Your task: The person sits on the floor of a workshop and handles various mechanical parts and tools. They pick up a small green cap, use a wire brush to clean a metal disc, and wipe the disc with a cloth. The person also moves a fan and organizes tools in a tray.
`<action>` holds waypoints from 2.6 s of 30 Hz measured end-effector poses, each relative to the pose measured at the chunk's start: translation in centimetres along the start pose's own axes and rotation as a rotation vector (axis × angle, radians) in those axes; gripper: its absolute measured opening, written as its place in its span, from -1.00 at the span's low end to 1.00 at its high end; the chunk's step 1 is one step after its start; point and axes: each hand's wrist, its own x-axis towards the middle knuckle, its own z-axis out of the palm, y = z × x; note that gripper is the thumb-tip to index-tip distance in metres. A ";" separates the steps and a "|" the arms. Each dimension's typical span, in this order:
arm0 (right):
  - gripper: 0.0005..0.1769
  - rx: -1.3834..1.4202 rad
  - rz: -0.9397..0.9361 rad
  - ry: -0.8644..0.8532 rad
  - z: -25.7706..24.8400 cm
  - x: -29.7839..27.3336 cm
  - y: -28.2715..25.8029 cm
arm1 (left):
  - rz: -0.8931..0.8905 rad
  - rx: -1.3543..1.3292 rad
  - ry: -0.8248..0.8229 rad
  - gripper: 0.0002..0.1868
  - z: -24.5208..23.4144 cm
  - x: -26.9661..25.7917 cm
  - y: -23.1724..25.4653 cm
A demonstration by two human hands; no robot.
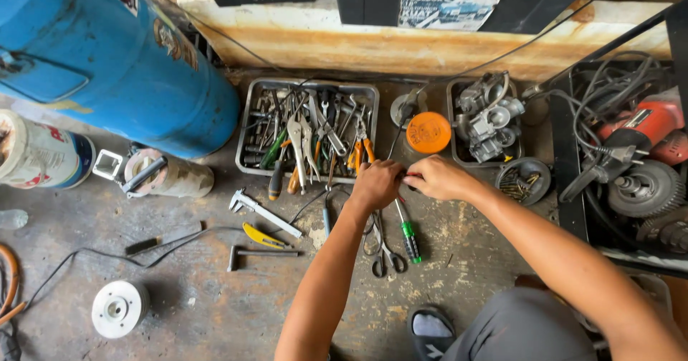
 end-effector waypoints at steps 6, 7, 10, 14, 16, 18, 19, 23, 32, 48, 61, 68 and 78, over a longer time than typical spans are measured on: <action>0.36 -0.133 0.326 0.320 -5.4 0.7 -0.9 | -0.055 0.145 -0.007 -0.71 6.9 2.2 -2.3; 0.36 -0.129 0.332 0.321 -4.8 1.6 0.3 | -0.049 0.146 -0.011 -0.71 7.5 2.4 -2.2; 0.48 -0.201 0.407 0.227 -3.7 3.7 2.8 | -0.082 0.145 0.032 -0.76 8.6 3.2 -2.0; 0.33 -0.334 0.401 0.226 -0.9 4.9 5.8 | -0.028 0.118 0.037 -0.79 10.5 3.1 -2.4; 0.34 -0.368 0.391 0.245 -1.0 4.5 6.2 | -0.007 0.127 0.054 -0.79 10.7 3.4 -2.6; 0.33 -0.386 0.374 0.234 -1.8 2.4 4.8 | -0.033 0.124 0.003 -0.79 11.2 3.0 -2.5; 0.33 -0.386 0.377 0.232 -1.3 2.2 5.6 | -0.032 0.122 0.001 -0.79 11.1 2.9 -2.2; 0.31 -0.407 0.406 0.177 -0.7 0.1 5.8 | -0.032 0.137 0.053 -0.82 12.0 3.1 -1.3; 0.23 -0.452 0.436 0.001 1.4 -4.6 8.4 | -0.016 0.129 0.012 -0.80 16.4 3.5 -1.2; -0.60 -0.270 0.278 0.140 -3.4 10.6 9.7 | -0.359 0.026 0.287 -0.45 9.4 17.7 -4.5; -0.56 -0.225 0.195 0.027 2.0 15.4 14.5 | -0.166 0.310 0.312 -0.79 14.1 21.2 -6.6; -0.63 -0.179 0.206 0.035 0.3 15.6 14.4 | -0.206 0.095 0.131 -0.35 11.4 18.9 -7.3; -0.62 -0.102 0.153 0.119 -3.5 11.6 7.9 | -0.611 -0.073 0.037 -0.46 6.4 14.8 -7.8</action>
